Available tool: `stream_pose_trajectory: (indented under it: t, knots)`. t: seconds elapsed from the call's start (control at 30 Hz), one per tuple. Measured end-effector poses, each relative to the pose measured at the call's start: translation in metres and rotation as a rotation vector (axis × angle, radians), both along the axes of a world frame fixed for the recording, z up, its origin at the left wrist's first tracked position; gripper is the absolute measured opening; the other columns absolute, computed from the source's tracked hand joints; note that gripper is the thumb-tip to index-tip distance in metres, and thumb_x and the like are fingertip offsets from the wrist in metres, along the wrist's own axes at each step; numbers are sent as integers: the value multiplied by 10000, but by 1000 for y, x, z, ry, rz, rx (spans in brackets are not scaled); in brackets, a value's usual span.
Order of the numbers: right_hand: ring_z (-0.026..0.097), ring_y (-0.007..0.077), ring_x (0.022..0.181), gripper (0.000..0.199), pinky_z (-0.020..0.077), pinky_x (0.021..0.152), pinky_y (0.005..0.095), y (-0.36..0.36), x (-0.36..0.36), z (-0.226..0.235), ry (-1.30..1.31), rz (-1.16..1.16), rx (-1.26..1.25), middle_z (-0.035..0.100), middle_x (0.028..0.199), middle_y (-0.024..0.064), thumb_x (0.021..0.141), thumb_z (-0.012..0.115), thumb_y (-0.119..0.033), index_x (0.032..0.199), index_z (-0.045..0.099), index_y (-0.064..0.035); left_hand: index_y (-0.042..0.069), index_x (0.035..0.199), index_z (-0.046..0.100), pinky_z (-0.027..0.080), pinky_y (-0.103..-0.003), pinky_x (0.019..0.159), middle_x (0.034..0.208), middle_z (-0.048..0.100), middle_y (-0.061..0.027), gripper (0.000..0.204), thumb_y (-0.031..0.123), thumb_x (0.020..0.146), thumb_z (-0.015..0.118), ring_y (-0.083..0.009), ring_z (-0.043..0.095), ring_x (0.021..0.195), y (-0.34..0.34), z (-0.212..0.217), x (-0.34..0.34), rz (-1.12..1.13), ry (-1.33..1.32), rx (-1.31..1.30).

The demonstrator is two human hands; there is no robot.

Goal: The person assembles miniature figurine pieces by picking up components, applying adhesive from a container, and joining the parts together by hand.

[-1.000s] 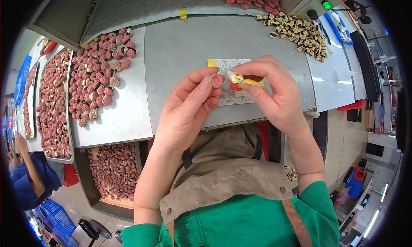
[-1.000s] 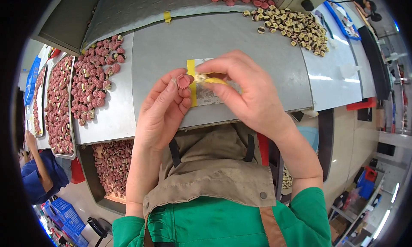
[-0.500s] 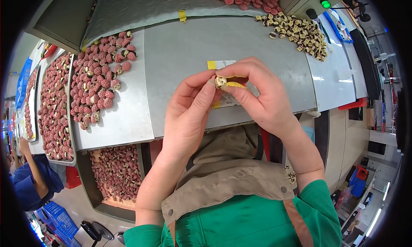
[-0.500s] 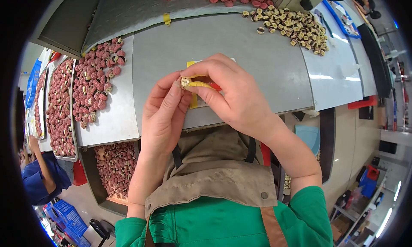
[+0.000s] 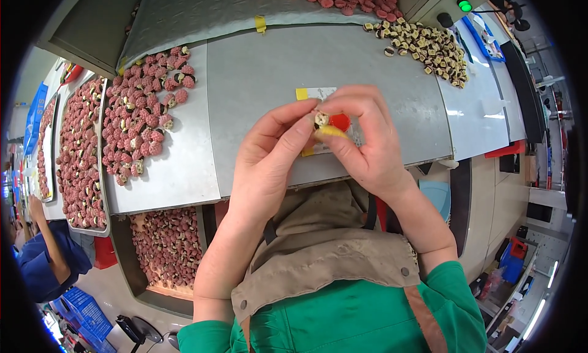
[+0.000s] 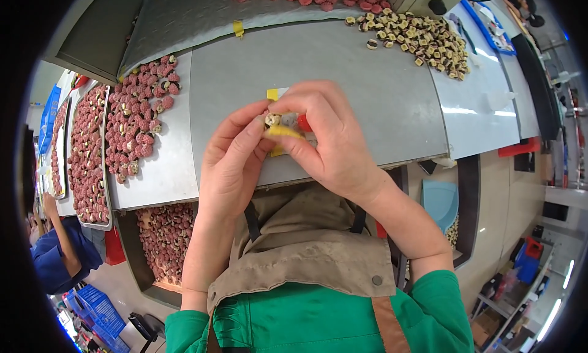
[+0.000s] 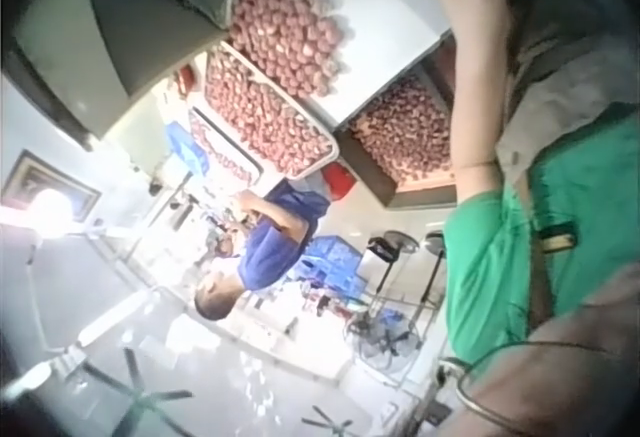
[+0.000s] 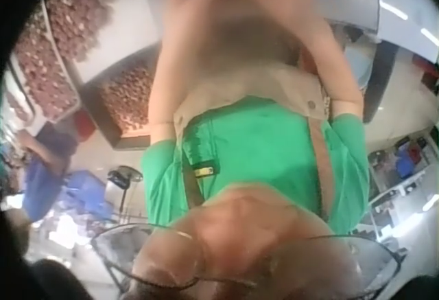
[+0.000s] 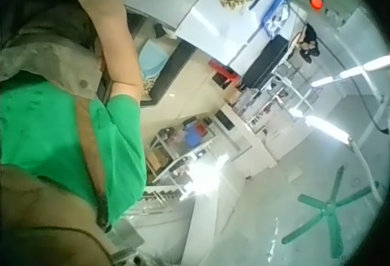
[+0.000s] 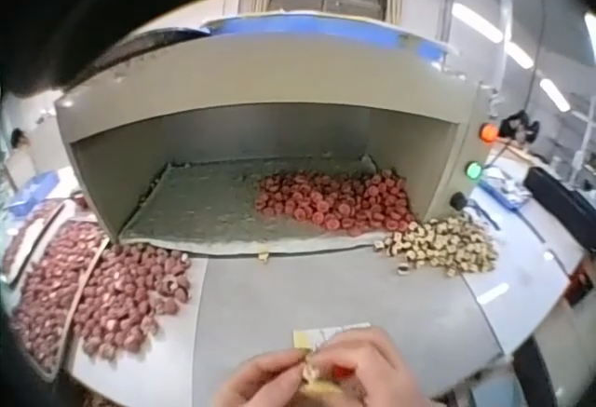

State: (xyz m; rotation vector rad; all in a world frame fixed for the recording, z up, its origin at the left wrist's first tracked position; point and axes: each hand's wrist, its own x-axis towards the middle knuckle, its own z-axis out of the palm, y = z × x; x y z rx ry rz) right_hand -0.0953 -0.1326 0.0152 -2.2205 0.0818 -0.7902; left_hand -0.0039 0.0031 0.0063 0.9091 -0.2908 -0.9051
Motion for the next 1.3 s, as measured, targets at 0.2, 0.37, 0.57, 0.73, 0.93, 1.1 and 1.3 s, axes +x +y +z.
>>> stream_pose_trajectory:
  t: [0.2, 0.37, 0.57, 0.73, 0.93, 1.1, 1.3]
  knots:
    - [557, 201, 962, 271, 465, 818, 299, -9, -1, 6, 99, 173, 110, 568, 1070, 83, 787, 739, -162, 1009, 618, -64, -3, 1398, 298, 459, -307, 916, 1078, 610, -105, 605, 107, 896, 616, -159, 579, 1032, 0, 9, 0, -49, -44, 22]
    - [552, 170, 901, 222, 480, 748, 283, -6, 1, 4, 98, 175, 258, 558, 996, 56, 751, 736, -77, 949, 636, -62, 0, 1406, 266, 455, -309, 923, 1054, 595, -117, 653, 41, 858, 619, -166, 583, 1027, -4, 7, -14, -9, -200, 30]
    - [547, 189, 871, 232, 487, 696, 283, -9, 0, 3, 81, 161, 194, 556, 925, 47, 717, 729, -20, 922, 628, -55, 7, 1404, 290, 449, -294, 920, 1049, 601, -111, 638, 26, 851, 608, -157, 580, 1019, -8, 11, -15, -26, -246, 87]
    - [566, 186, 835, 225, 477, 706, 286, -11, 1, 7, 32, 137, 45, 578, 941, 62, 732, 739, -55, 924, 622, -53, 6, 1369, 351, 457, -292, 900, 1048, 591, -98, 553, 39, 875, 598, -147, 579, 990, -2, 17, -14, -36, -236, 97]
    - [582, 207, 836, 233, 477, 744, 318, -88, -13, 16, 160, 86, -236, 589, 937, 78, 782, 712, -147, 962, 617, -34, 9, 1141, 587, 467, -269, 792, 1011, 606, -73, 263, 202, 982, 505, -141, 579, 905, 90, 24, 84, 731, -924, 774]
    - [590, 265, 850, 184, 466, 772, 354, -155, -7, 21, 237, -296, -237, 600, 894, 95, 831, 642, -125, 990, 610, -38, -21, 1129, 581, 462, -279, 763, 983, 573, -97, 299, 229, 970, 540, -166, 582, 904, 253, -6, 187, 654, -1444, 1239]
    - [580, 299, 867, 164, 465, 767, 371, -171, 0, 7, 247, -133, -490, 599, 921, 117, 844, 611, -98, 995, 596, -38, 0, 1145, 597, 391, -387, 950, 1145, 600, -139, 279, 151, 910, 596, -281, 524, 1109, 162, 26, 153, 719, -1749, 1325]
